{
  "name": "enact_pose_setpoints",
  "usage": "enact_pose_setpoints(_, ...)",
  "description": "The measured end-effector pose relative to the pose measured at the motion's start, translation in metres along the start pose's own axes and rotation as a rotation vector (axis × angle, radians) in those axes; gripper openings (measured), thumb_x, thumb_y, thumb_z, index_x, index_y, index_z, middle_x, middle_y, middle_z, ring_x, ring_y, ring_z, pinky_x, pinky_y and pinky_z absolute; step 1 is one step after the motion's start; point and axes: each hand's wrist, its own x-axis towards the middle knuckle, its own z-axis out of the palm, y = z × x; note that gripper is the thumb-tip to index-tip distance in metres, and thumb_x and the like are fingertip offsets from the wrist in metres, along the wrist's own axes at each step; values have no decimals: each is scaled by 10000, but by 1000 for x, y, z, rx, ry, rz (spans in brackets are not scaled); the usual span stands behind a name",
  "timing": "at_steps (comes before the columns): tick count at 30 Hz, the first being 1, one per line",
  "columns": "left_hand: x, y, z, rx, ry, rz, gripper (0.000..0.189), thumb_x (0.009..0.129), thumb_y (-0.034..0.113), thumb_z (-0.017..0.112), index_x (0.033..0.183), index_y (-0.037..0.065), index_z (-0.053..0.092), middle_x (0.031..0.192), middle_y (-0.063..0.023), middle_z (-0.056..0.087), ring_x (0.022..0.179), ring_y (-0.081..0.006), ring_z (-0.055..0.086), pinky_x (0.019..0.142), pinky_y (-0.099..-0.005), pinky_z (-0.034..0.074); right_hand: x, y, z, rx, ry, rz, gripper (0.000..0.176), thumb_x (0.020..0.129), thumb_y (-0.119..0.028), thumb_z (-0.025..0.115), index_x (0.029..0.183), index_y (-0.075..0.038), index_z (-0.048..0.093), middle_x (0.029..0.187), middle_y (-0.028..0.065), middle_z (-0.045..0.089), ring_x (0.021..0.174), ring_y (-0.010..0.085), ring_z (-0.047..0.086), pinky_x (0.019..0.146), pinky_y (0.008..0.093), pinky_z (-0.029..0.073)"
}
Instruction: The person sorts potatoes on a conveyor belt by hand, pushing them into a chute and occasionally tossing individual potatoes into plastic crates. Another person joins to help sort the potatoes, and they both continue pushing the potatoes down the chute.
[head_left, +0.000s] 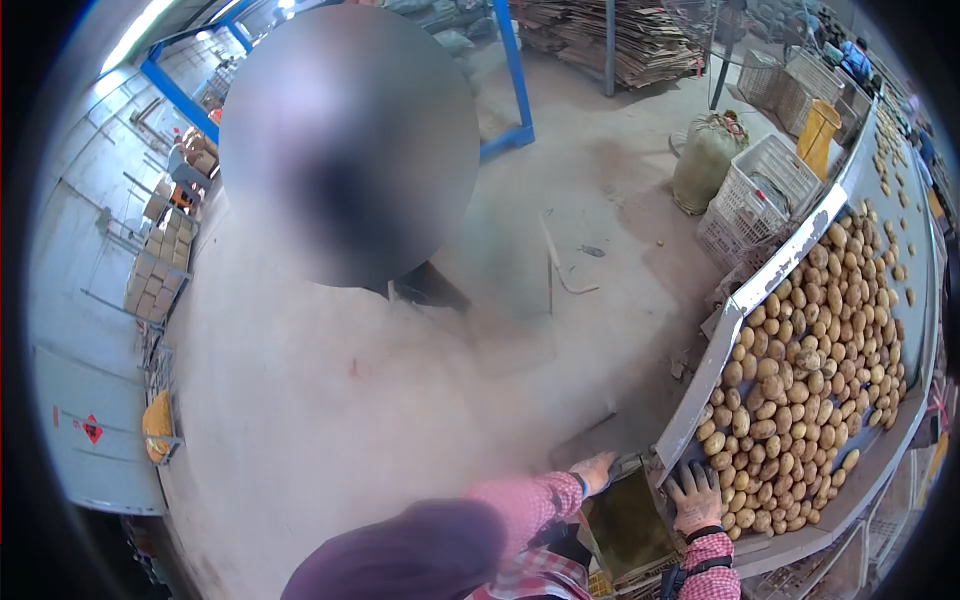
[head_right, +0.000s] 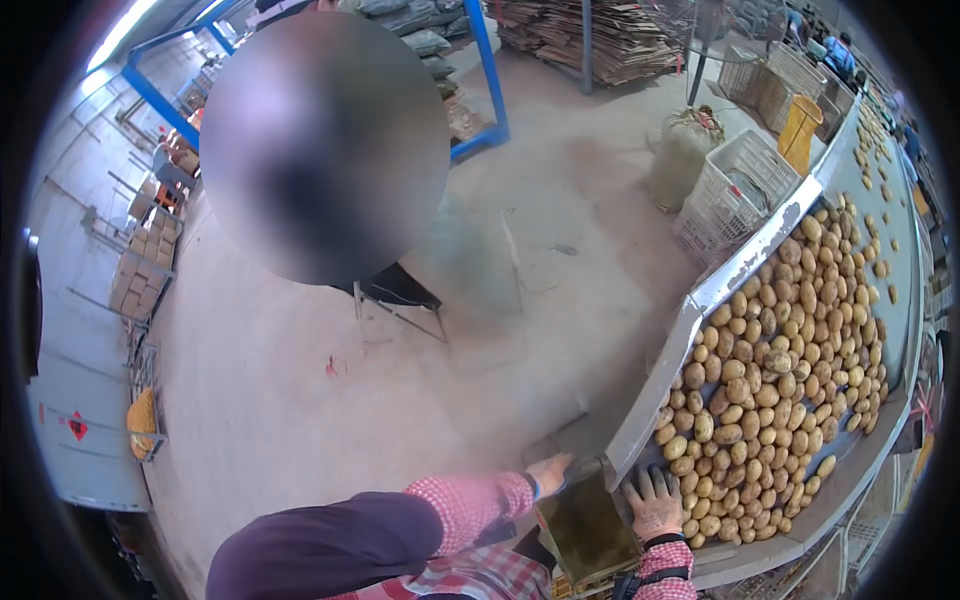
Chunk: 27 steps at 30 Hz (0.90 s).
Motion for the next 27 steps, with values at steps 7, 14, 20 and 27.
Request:
enact_pose_setpoints(7, -16, -2, -8, -36, 64, 19, 478, 1048, 330, 462, 1447, 80, 544, 1457, -219, 564, 1343, -411, 540, 1119, -473, 432, 7, -10, -7, 48, 73, 8, 405, 858, -277, 639, 1259, -243, 685, 1390, 96, 609, 1330, 340, 537, 1147, 555, 368)
enact_pose_setpoints(14, 10, -42, 6, 6, -68, 73, 523, 1066, 260, 437, 1512, -12, 445, 1521, -254, 493, 1415, -385, 483, 1220, -463, 348, 17, -16, -29, 63, -241, 44, 453, 944, -278, 541, 1385, -212, 615, 1576, 110, 474, 1448, 328, 444, 1243, 551, 269)
enact_pose_setpoints(20, -28, 16, -29, -43, -77, -130, 600, 984, 179, 509, 1538, -26, 405, 1501, -305, 503, 1402, -455, 479, 1192, -480, 374, 14, -13, -26, 118, -89, 21, 378, 959, -226, 536, 1328, -158, 583, 1513, 145, 517, 1400, 336, 498, 1206, 505, 348)
enact_pose_setpoints(27, -18, -45, -2, -54, 81, 8, 549, 1042, 391, 535, 1436, 9, 548, 1380, -298, 614, 1318, -464, 558, 1092, -491, 448, 9, -13, -23, 91, 105, 13, 347, 928, -251, 571, 1262, -172, 619, 1386, 91, 589, 1321, 291, 544, 1153, 488, 386)
